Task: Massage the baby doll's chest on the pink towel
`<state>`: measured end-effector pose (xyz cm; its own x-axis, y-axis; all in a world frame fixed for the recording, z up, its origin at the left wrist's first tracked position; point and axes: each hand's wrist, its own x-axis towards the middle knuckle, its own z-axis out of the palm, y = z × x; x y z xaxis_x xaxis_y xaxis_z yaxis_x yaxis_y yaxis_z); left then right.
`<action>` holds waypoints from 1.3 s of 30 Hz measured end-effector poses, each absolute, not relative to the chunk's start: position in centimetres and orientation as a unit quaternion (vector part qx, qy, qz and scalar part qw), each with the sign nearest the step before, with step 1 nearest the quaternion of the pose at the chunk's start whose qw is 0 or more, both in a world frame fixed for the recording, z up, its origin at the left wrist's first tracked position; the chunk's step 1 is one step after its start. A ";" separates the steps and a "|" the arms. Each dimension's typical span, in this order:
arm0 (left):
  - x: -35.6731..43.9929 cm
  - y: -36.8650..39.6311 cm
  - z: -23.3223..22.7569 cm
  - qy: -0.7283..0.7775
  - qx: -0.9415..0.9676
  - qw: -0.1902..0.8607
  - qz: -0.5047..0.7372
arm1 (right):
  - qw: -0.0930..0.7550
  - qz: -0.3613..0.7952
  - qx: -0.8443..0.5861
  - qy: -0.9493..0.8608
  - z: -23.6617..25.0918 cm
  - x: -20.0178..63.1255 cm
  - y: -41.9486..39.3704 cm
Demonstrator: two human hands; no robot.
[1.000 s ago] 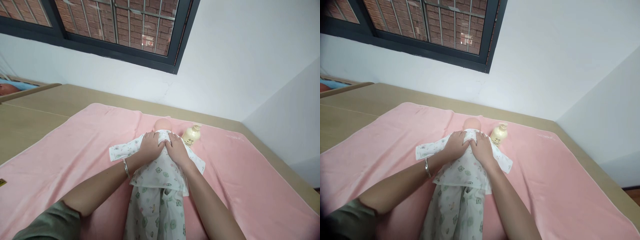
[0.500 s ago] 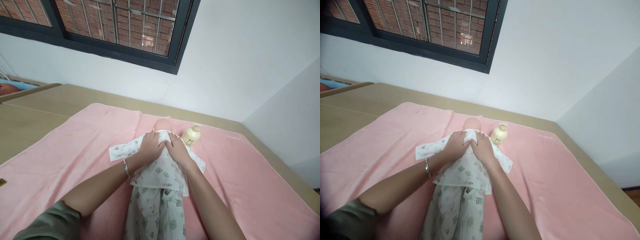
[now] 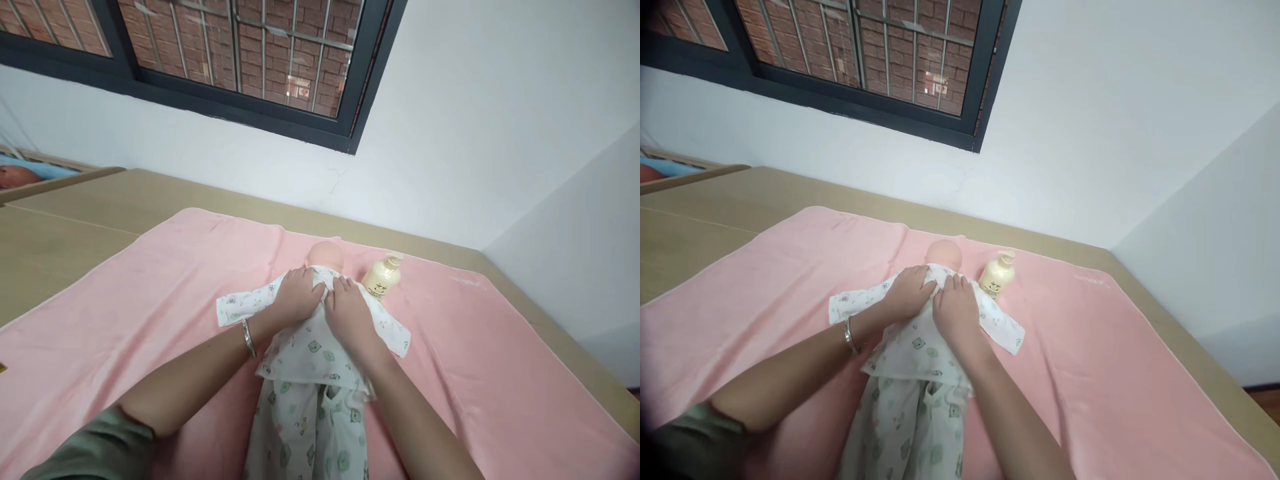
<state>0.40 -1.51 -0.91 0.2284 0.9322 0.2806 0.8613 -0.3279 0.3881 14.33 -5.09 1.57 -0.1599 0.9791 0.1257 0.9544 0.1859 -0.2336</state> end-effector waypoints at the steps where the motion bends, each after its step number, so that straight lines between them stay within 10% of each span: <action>1: 0.2 -1.2 -0.9 0.580 0.778 0.081 0.229 | 0.122 0.043 -0.633 -0.763 1.7 13.9 -5.5; 39: 1.6 -4.6 -2.2 0.565 0.790 -0.071 0.226 | 0.185 0.134 -0.626 -0.746 1.4 16.6 -2.8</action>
